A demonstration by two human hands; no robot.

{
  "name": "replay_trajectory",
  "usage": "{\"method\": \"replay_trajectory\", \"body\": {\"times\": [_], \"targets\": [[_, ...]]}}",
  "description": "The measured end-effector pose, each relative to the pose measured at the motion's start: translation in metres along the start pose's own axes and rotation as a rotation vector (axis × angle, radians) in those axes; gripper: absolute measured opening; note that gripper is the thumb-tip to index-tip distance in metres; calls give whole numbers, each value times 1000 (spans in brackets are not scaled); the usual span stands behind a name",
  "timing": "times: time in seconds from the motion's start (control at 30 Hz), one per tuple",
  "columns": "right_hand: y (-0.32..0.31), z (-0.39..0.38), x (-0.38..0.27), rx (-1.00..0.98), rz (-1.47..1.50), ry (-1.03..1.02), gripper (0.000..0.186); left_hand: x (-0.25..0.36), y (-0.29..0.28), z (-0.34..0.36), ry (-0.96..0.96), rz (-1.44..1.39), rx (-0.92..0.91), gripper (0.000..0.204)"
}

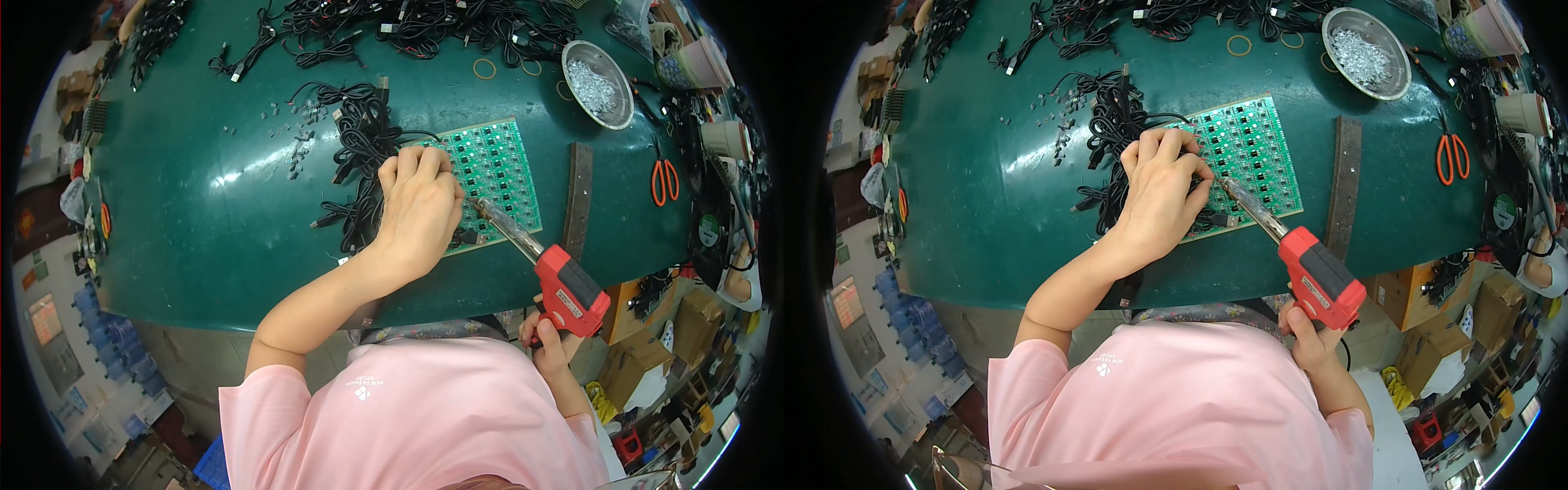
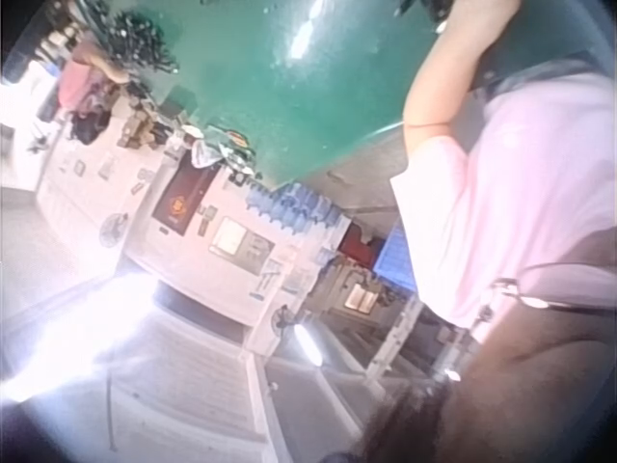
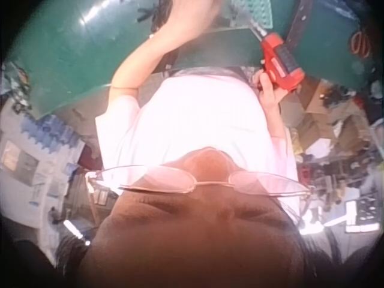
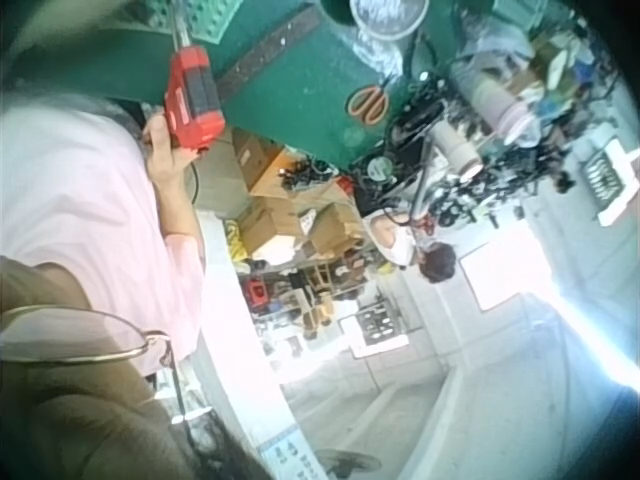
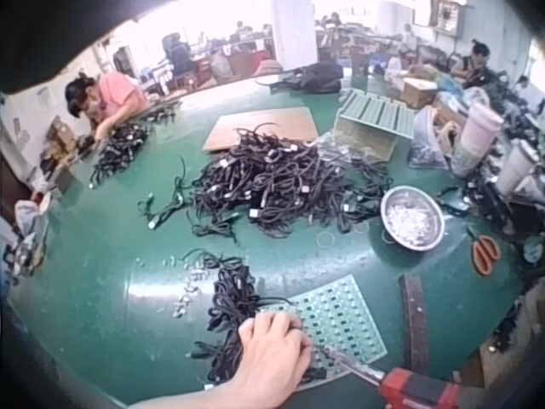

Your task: Soldering electronic components and wires onto a printed circuit board using a soldering iron.

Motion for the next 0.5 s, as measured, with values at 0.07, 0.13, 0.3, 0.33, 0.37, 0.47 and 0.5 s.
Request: {"method": "replay_trajectory", "body": {"times": [0.07,0.13,0.3,0.33,0.37,0.47,0.5], "targets": [[-1,0,2,11,-38,10,45,0,-1,1,-3,0,-7,10],[-2,0,3,19,-28,8,42,0,-1,2,-5,0,-13,10],[-3,-2,7,30,-19,13,36,2,-1,4,8,66,-18,9],[-2,-2,7,24,-26,13,34,2,-1,4,8,65,-18,9],[-3,-2,7,24,-26,13,34,2,-1,4,10,64,-24,9],[-2,-4,4,-31,4,-3,22,2,-1,5,13,61,-32,9],[-3,-4,2,-33,-66,-8,26,2,-1,5,14,61,-34,9]]}}
Point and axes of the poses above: each hand's wrist, its own z-axis towards the middle knuckle, its own y-axis out of the palm, x = y × z, the point moved 10 cm from there along z, towards the middle knuckle, and after that the axes turned 13 degrees about z, right-handed, at the moved point
